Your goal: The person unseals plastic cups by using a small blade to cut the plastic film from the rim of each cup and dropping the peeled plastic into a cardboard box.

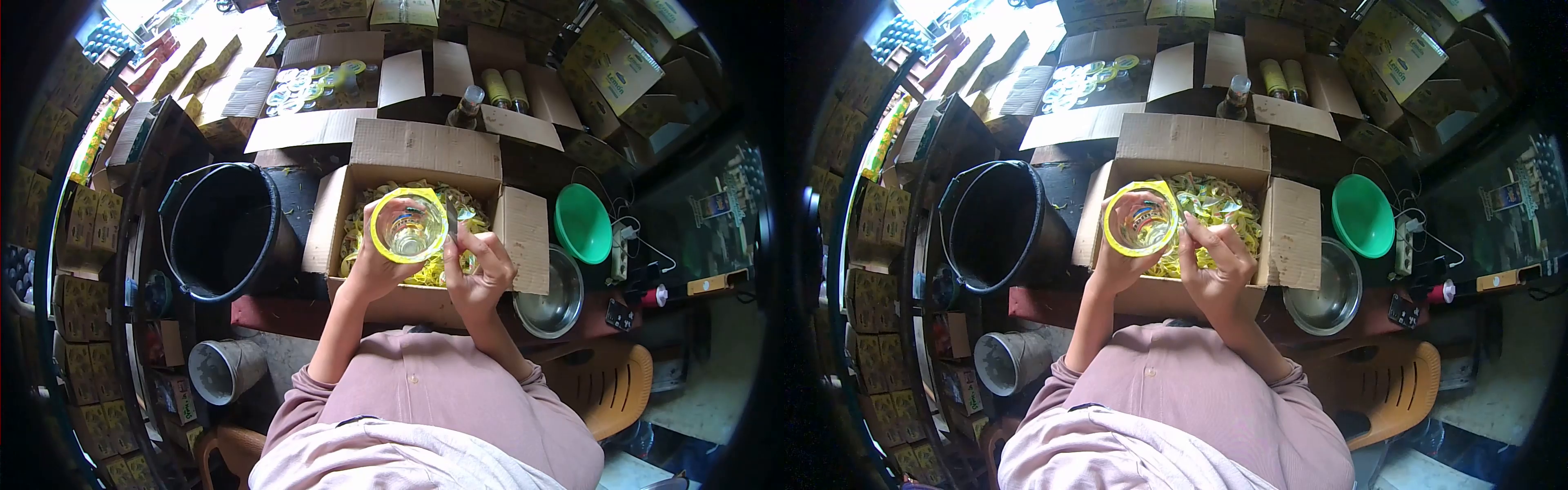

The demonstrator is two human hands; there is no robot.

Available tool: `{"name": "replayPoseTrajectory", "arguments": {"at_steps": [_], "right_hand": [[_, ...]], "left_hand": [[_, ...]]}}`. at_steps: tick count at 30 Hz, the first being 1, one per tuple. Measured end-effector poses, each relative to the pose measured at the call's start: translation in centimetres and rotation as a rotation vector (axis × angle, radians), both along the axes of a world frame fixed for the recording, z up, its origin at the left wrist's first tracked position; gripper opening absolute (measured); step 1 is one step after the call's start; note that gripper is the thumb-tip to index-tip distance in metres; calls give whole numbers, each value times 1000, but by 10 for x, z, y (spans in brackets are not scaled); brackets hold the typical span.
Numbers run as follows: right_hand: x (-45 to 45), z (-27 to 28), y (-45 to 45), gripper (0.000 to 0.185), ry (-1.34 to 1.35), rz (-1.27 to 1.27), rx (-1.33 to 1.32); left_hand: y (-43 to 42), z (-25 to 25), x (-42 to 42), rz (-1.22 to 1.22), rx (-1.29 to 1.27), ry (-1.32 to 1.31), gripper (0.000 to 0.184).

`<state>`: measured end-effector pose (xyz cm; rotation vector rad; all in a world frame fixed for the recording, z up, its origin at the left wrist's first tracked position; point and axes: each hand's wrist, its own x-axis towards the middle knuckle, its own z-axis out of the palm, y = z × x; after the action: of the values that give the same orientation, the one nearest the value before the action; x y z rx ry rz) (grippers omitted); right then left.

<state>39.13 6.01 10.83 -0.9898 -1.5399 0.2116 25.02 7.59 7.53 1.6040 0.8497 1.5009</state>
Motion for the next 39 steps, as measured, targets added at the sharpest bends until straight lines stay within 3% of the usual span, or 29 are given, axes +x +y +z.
{"name": "replayPoseTrajectory", "arguments": {"at_steps": [15,24,39], "right_hand": [[1,2,5,32,-68,-56,38],[5,-3,5,29,-29,26,-21],[6,0,10,31,-98,12,-20]], "left_hand": [[-4,0,-6,-13,-2,143,72],[-1,-12,-9,-53,-57,40,70],[-6,-4,-11,-98,-36,214,72]]}}
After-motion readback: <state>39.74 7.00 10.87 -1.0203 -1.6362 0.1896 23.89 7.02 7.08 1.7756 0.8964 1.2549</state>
